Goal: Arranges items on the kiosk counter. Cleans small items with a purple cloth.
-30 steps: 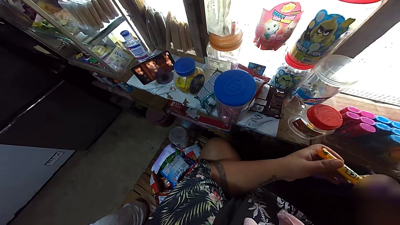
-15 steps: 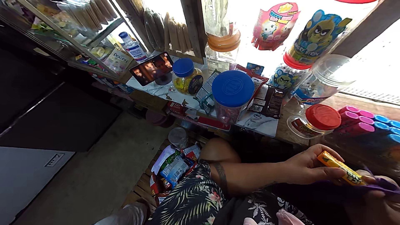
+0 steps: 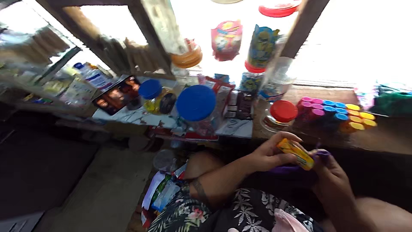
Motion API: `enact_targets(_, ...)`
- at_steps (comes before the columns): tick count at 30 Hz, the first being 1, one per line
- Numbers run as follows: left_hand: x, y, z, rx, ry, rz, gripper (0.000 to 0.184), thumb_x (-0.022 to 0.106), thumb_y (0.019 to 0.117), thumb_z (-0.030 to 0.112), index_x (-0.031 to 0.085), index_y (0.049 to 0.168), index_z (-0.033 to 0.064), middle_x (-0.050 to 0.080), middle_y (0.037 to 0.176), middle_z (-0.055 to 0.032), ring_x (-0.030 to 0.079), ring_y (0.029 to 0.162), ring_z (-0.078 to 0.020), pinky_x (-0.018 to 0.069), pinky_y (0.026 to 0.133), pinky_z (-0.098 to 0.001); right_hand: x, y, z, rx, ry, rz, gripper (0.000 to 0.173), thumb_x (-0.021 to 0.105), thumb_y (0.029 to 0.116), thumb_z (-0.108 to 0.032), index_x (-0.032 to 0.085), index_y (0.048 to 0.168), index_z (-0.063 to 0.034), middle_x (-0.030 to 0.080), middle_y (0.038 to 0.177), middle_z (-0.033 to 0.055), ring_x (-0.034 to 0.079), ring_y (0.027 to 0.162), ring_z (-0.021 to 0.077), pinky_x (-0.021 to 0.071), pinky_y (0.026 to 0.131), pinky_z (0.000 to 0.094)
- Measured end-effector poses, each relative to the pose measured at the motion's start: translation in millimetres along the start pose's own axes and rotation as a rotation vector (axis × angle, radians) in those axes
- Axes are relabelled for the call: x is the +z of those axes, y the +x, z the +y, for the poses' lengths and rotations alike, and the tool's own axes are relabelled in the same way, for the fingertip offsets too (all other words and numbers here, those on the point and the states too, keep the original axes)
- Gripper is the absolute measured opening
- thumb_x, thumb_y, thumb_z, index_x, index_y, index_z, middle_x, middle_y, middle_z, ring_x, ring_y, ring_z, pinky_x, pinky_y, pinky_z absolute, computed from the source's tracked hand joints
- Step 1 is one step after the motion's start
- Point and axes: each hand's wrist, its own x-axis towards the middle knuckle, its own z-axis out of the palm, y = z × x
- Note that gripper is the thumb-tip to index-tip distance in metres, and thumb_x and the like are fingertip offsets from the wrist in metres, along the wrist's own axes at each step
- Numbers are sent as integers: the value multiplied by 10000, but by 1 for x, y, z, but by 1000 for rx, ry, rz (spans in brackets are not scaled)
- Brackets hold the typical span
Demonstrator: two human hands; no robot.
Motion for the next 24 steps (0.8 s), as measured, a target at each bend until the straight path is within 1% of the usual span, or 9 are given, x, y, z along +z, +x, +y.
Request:
enact_targets(3,-3,5,3,55,49,50,378,581,1034,222,494,1398,168,659,1298,-41,655,1153,-162,557,966,-368,-2,1,2,18,-65,-71,114,626,985,-137,669,1086,-169,714,1010,-92,669,923,11,577,839,226)
enact_targets(6,-1,13,4,70,207,121,368,580,1036,188,514,1395,235,641,1314,-5,664,1105,-128,567,944,-336,-9,6,9,-140,-319,-255,131,638,984,-141,686,1053,-41,698,967,-18,649,881,-9,558,811,181)
enact_targets(8,5,22,7,52,321,165,375,596,1022,148,530,1380,239,632,1309,20,659,1102,-115,572,949,-337,-13,10,8,-253,-566,-340,160,670,963,-177,736,1025,-44,724,957,53,676,908,84,562,844,253)
enact_targets(11,19,46,10,-8,544,216,378,613,986,64,534,1344,156,627,1255,13,659,1076,-100,585,929,-349,-16,13,8,-346,-714,-408,132,679,938,-170,750,1005,-82,725,916,82,704,884,206,588,800,382)
enact_targets(13,24,73,8,-31,719,187,393,613,962,27,553,1349,62,604,1261,-66,646,1070,-125,582,906,-351,-16,17,7,-317,-705,-438,138,674,947,-175,752,1013,-82,727,930,87,705,897,219,587,808,400)
enact_targets(16,31,120,-1,-3,920,94,430,620,955,13,557,1380,29,596,1260,-136,616,1120,-187,554,939,-371,-16,22,3,-243,-689,-514,161,659,965,-192,751,1036,-80,723,955,103,700,920,243,577,823,431)
enact_targets(20,37,177,-24,40,1010,0,480,648,949,24,515,1408,-15,623,1236,-207,679,1022,-235,594,867,-390,-14,29,-6,-108,-695,-647,189,632,989,-185,738,1086,-63,718,1028,131,687,996,285,550,878,469)
enact_targets(22,39,202,-35,28,1019,-67,430,667,943,23,521,1339,-59,638,1211,-223,700,1010,-250,601,880,-399,-14,33,-15,-20,-721,-730,205,611,1001,-175,724,1127,-60,705,1108,147,664,1079,308,524,935,494)
enact_targets(24,41,222,-45,-5,1077,-112,342,678,941,36,585,1257,-58,657,1193,-208,699,1035,-259,592,905,-407,-15,36,-20,36,-756,-779,217,601,1008,-183,710,1151,-62,690,1155,159,646,1126,324,511,956,509)
